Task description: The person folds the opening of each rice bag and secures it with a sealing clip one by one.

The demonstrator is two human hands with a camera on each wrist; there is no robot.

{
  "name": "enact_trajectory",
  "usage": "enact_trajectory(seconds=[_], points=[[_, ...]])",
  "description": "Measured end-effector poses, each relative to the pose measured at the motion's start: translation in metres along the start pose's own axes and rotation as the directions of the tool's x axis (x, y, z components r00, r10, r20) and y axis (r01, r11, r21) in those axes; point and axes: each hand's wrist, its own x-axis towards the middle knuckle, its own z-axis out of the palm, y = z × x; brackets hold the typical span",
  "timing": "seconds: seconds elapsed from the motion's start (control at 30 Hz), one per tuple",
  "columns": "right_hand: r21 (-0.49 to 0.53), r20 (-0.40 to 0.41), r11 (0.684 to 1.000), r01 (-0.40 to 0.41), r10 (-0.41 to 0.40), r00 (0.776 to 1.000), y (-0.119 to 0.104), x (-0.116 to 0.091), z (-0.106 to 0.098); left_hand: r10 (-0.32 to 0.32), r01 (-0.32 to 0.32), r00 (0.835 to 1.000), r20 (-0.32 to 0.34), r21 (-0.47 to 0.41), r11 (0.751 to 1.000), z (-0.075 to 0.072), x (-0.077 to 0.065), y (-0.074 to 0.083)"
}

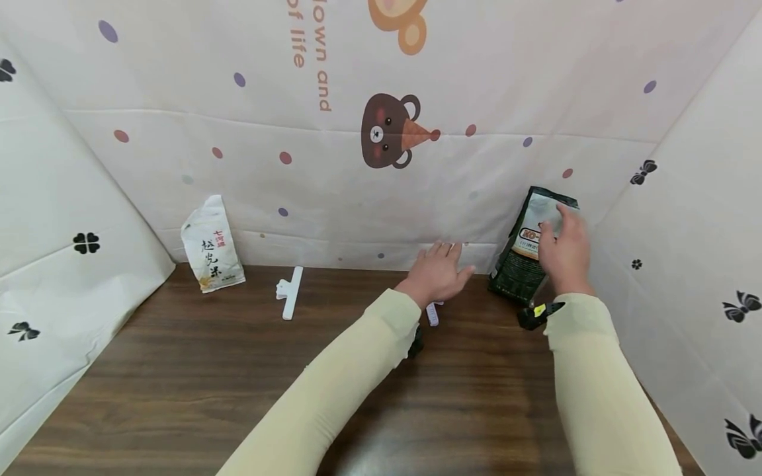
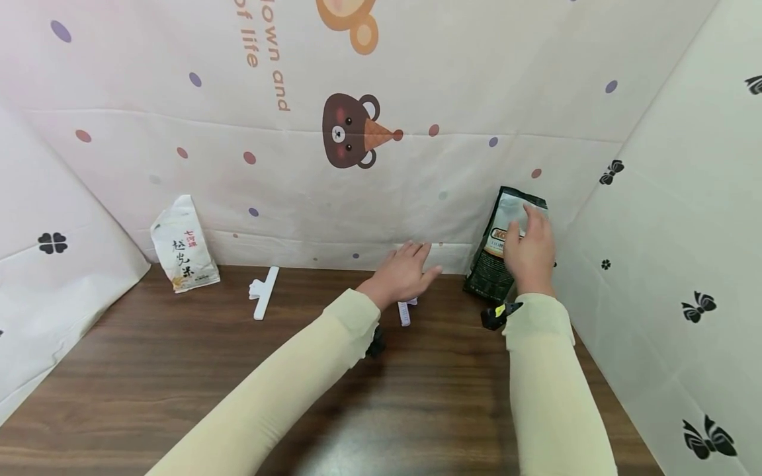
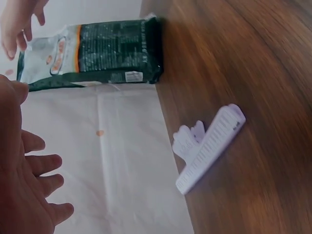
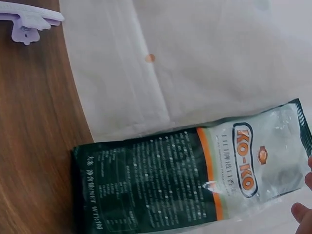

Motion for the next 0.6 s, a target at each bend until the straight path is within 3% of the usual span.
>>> enact_trajectory(seconds=[0.6], points=[[0.034,-0.015,0.995,-0.097,0.098,0.995,0.013,0.019,-0.014,-0.006,0.004,1.000,-0.014,-0.125,0.992,-0.012,0.012,0.014]])
